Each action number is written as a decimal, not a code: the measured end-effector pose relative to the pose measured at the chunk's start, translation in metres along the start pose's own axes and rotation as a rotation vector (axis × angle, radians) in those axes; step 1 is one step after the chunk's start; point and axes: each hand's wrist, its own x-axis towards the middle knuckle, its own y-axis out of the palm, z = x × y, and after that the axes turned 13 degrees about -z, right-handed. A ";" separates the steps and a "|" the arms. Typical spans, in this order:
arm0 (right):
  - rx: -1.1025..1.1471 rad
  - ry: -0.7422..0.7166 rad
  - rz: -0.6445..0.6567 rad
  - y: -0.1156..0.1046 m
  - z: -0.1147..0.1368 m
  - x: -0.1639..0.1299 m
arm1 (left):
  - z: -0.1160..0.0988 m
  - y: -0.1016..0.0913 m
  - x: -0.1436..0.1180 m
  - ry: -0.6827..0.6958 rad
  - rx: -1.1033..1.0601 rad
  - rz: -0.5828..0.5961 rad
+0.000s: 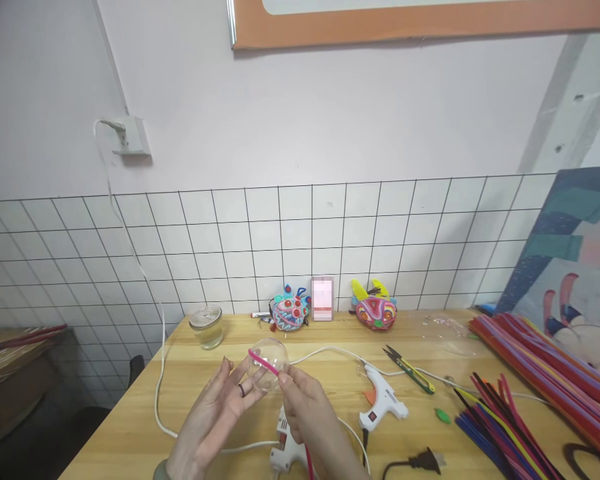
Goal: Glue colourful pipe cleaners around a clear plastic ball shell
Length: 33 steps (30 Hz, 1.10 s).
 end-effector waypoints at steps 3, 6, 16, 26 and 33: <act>-0.009 -0.018 -0.009 0.001 0.001 -0.001 | 0.000 0.002 -0.002 -0.052 -0.009 0.031; -0.026 -0.029 -0.016 0.003 0.001 0.000 | 0.002 0.003 -0.005 0.012 0.027 0.001; -0.146 -0.166 -0.113 0.007 -0.025 0.006 | 0.015 -0.002 -0.004 0.306 0.430 -0.105; -0.395 -0.240 -0.039 -0.001 0.009 -0.018 | 0.010 -0.015 0.010 0.484 0.544 -0.173; -0.820 -0.350 0.082 0.000 0.002 -0.039 | 0.010 -0.021 0.018 0.488 0.509 -0.269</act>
